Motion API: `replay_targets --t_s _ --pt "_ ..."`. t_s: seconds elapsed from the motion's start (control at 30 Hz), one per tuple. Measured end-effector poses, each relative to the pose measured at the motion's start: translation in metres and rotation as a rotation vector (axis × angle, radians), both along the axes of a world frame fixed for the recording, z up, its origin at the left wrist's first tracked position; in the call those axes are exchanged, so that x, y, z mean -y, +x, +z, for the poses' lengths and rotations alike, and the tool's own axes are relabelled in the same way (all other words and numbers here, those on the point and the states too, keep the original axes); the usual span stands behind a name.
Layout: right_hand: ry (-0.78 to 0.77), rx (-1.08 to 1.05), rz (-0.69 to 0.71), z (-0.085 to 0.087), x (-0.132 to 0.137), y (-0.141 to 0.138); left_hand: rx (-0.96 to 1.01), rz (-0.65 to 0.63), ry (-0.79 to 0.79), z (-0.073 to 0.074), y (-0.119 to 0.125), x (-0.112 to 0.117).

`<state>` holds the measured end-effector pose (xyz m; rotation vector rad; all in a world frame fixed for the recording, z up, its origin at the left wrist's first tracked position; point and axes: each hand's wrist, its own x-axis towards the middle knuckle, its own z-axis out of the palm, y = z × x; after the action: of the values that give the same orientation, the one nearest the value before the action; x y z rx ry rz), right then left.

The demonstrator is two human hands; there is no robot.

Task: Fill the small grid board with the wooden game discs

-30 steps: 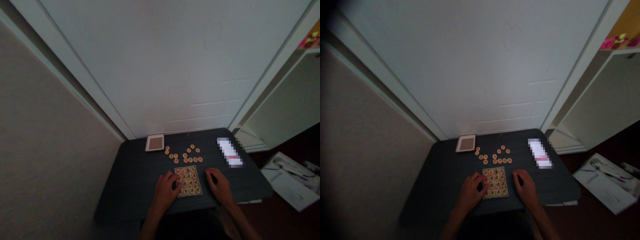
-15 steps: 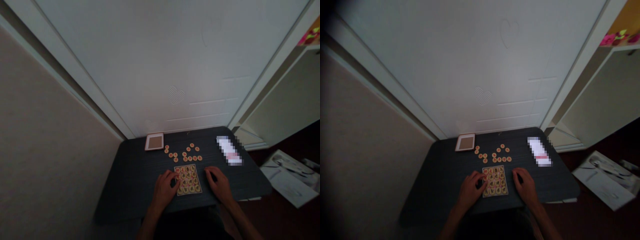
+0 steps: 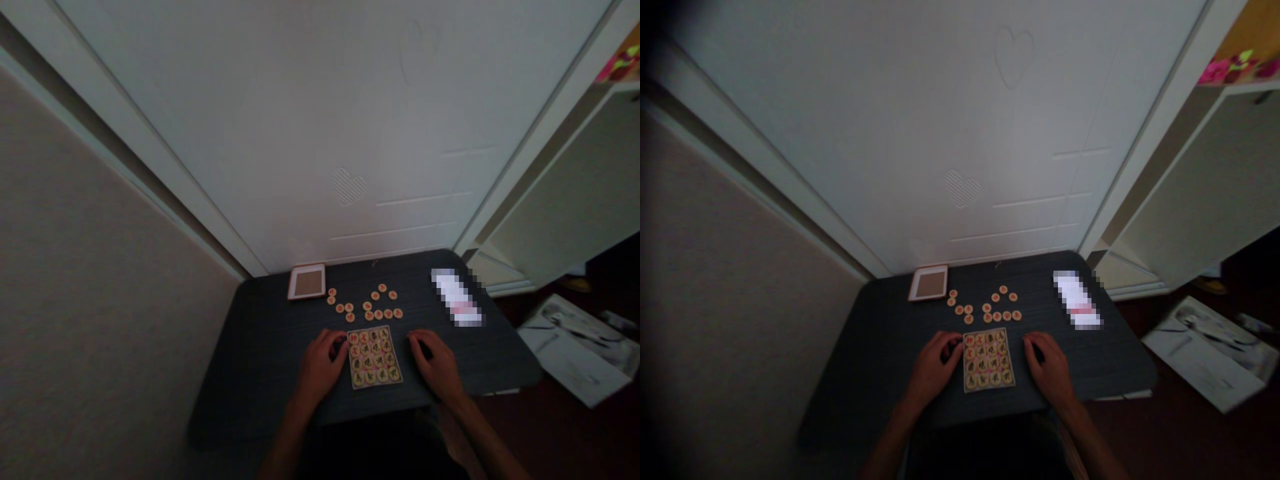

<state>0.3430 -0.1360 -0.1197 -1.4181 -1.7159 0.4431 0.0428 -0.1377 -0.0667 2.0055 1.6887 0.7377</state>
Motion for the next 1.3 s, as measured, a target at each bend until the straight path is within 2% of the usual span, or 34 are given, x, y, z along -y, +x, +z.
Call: replay_targets --t_s 0.23,0.4,0.8,1.1,1.3 --pt "-0.004 0.002 -0.003 -0.001 0.0 0.0 -0.039 -0.002 0.161 -0.009 -0.02 -0.041" --pt "-0.019 -0.004 -0.006 0.0 0.0 -0.001 -0.103 -0.043 0.211 -0.019 -0.022 -0.057" --pt "-0.028 -0.012 -0.002 0.0 -0.001 -0.001 -0.128 -0.056 0.184 -0.026 -0.027 -0.062" --pt "-0.011 -0.01 -0.007 0.004 0.0 -0.002 -0.125 -0.066 0.182 -0.026 -0.027 -0.061" --pt "-0.008 -0.012 -0.011 0.003 -0.001 -0.002 -0.089 -0.045 0.198 -0.033 -0.028 -0.059"
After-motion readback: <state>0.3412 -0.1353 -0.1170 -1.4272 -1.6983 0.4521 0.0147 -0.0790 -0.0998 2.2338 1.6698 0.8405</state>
